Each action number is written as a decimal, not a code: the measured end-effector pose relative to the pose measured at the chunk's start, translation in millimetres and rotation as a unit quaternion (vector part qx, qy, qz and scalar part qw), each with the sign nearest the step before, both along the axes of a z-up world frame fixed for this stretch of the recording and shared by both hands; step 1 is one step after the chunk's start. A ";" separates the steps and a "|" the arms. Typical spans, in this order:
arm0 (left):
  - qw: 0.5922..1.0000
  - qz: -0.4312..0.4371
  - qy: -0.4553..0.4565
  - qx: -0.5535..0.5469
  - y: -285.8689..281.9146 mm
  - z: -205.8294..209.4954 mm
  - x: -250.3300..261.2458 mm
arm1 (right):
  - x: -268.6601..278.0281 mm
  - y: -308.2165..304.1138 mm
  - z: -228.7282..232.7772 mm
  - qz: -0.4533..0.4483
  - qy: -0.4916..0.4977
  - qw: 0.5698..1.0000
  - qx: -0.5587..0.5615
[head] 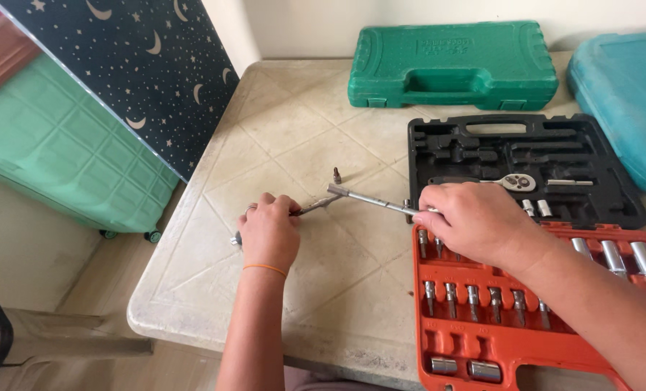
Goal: The person organizes a socket and ratchet set by placing sockets, extensions, and a ratchet into their designated slots in red and black plastic cases. The person handles each piece individually and places it into the correct compartment.
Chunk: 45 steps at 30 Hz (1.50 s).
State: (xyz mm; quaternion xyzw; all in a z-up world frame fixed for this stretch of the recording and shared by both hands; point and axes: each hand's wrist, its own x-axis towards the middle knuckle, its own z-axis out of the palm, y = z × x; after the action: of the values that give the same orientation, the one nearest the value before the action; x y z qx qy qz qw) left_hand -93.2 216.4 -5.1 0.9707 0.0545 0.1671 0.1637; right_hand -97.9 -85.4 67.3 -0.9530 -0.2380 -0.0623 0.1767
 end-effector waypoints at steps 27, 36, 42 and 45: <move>0.940 -0.331 0.055 -0.067 -264.6 8.4 124.0 | 19.5 -187.0 -64.0 -0.240 0.013 0.832 0.501; 0.947 -0.322 -0.004 -0.008 -274.6 6.4 113.6 | 20.3 -184.3 -66.9 -0.247 0.020 0.847 0.470; 0.923 -0.379 -0.052 0.039 -252.4 3.5 112.5 | 18.2 -183.5 -66.5 -0.248 0.009 0.858 0.449; 0.917 -0.389 -0.066 -0.052 -227.4 0.6 115.2 | 17.7 -183.0 -65.6 -0.251 0.015 0.852 0.458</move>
State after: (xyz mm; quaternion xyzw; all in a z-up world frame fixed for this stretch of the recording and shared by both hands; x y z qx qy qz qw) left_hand 22.0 -11.0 -4.5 0.8921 -0.3298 0.1508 0.2694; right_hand -80.3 -268.5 1.7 -0.7921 0.0679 -0.1918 0.5755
